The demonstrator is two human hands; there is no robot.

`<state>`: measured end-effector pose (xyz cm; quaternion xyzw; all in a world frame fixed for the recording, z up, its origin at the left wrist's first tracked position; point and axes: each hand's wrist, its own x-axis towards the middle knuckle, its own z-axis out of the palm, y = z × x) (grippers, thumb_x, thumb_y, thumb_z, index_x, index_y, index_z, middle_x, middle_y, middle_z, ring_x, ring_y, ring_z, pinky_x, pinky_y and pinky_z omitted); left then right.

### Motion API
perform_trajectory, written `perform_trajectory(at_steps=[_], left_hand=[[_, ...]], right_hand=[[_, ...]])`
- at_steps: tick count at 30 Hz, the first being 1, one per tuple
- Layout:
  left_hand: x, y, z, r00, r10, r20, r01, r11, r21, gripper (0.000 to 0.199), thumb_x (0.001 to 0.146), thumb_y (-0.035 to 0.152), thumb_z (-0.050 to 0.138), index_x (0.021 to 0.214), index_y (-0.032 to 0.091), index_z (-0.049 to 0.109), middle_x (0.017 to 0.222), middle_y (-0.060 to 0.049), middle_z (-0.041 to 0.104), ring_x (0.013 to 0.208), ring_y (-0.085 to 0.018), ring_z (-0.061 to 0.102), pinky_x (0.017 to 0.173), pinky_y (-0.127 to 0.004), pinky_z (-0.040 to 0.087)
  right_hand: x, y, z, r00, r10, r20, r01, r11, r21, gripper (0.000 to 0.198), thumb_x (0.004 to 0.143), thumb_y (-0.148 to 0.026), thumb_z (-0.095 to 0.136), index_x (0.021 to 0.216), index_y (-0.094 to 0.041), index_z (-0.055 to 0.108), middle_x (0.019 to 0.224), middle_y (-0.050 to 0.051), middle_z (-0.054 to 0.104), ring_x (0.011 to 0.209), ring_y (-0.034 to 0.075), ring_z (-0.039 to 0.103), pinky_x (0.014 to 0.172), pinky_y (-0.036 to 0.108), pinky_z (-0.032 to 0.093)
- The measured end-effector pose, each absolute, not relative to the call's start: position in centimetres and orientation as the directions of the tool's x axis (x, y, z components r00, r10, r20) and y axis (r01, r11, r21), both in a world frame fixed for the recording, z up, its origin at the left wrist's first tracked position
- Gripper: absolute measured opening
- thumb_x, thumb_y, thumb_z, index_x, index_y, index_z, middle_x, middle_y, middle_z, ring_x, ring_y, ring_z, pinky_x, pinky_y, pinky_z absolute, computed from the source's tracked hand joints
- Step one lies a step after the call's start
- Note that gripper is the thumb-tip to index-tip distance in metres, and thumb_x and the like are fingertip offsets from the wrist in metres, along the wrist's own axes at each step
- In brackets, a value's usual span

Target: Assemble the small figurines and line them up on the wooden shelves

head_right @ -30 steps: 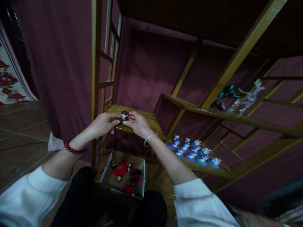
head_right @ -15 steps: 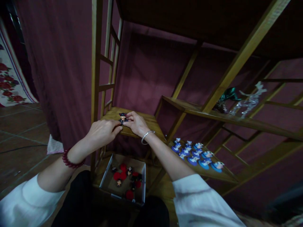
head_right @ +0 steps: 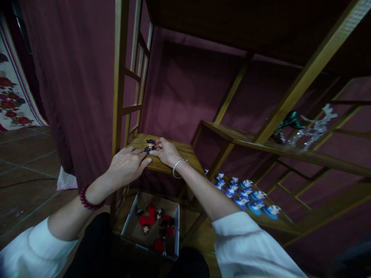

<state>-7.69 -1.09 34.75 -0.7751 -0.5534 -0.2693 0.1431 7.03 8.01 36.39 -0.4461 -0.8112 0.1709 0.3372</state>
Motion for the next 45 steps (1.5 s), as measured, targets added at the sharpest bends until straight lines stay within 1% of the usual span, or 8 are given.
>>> perform_trajectory(at_steps=[4,12,16,21,25,30,37,45], left_hand=[[-7.6,-0.6,35.1,0.220,0.812,0.541,0.945,-0.316,0.089,0.043,0.088,0.040,0.030,0.099,0.013,0.063,0.103,-0.012,0.063,0.105,-0.024,0.051,0.093,-0.036,0.035],[-7.5,1.1,35.8,0.163,0.857,0.489,0.953,-0.265,0.147,0.043,0.087,0.039,0.031,0.104,0.011,0.059,0.107,-0.015,0.061,0.107,-0.025,0.052,0.091,-0.036,0.038],[-7.5,1.9,36.2,0.143,0.884,0.445,0.962,-0.231,0.149,0.045,0.086,0.039,0.031,0.104,0.009,0.059,0.110,-0.017,0.059,0.107,-0.027,0.052,0.091,-0.038,0.038],[-7.6,2.6,36.6,0.136,0.901,0.412,0.961,-0.222,0.168,0.041,0.084,0.039,0.035,0.104,0.011,0.058,0.112,-0.016,0.059,0.106,-0.029,0.053,0.088,-0.040,0.040],[-7.6,3.0,36.6,0.117,0.897,0.425,0.960,-0.213,0.184,0.037,0.083,0.038,0.037,0.098,0.013,0.060,0.107,-0.016,0.062,0.102,-0.028,0.055,0.086,-0.039,0.041],[-7.5,3.6,36.8,0.119,0.916,0.384,0.965,-0.199,0.174,0.035,0.083,0.037,0.038,0.092,0.013,0.063,0.101,-0.016,0.064,0.100,-0.028,0.057,0.085,-0.039,0.042],[-7.5,4.2,36.9,0.127,0.928,0.349,0.966,-0.195,0.168,0.039,0.083,0.037,0.036,0.098,0.013,0.063,0.109,-0.017,0.061,0.106,-0.029,0.053,0.087,-0.040,0.041],[-7.6,4.6,37.1,0.129,0.941,0.312,0.965,-0.192,0.180,0.038,0.083,0.032,0.034,0.104,0.013,0.060,0.116,-0.016,0.058,0.111,-0.027,0.050,0.091,-0.039,0.039]], right_hand=[[6.3,8.4,36.9,-0.374,0.844,0.383,0.607,0.536,-0.587,0.030,0.064,-0.022,0.068,0.088,-0.019,0.050,0.083,0.001,0.066,0.073,0.011,0.059,0.069,0.025,0.044],[5.0,10.4,37.2,-0.362,0.820,0.442,0.680,0.557,-0.477,0.033,0.064,-0.021,0.068,0.091,-0.020,0.049,0.077,-0.002,0.064,0.070,0.011,0.058,0.066,0.024,0.043],[4.6,11.8,37.0,-0.355,0.816,0.456,0.669,0.563,-0.485,0.035,0.064,-0.023,0.068,0.093,-0.020,0.048,0.079,-0.002,0.064,0.068,0.011,0.057,0.065,0.024,0.043],[4.1,13.2,36.5,-0.344,0.811,0.473,0.665,0.566,-0.488,0.036,0.064,-0.026,0.068,0.093,-0.021,0.047,0.077,-0.002,0.064,0.068,0.011,0.057,0.064,0.024,0.043],[3.7,13.3,36.5,-0.331,0.824,0.460,0.680,0.546,-0.490,0.035,0.065,-0.026,0.067,0.093,-0.021,0.046,0.077,-0.003,0.065,0.068,0.011,0.057,0.064,0.023,0.043],[3.4,12.7,37.0,-0.319,0.841,0.437,0.732,0.511,-0.451,0.034,0.064,-0.019,0.066,0.092,-0.021,0.046,0.077,-0.003,0.065,0.066,0.011,0.056,0.062,0.023,0.041],[3.3,13.3,37.1,-0.313,0.839,0.444,0.747,0.506,-0.430,0.034,0.062,-0.017,0.068,0.089,-0.020,0.047,0.079,0.000,0.064,0.069,0.011,0.057,0.065,0.023,0.042],[3.1,13.5,37.3,-0.300,0.854,0.424,0.744,0.488,-0.456,0.034,0.062,-0.017,0.070,0.088,-0.019,0.048,0.081,0.001,0.064,0.071,0.011,0.058,0.065,0.022,0.043]])
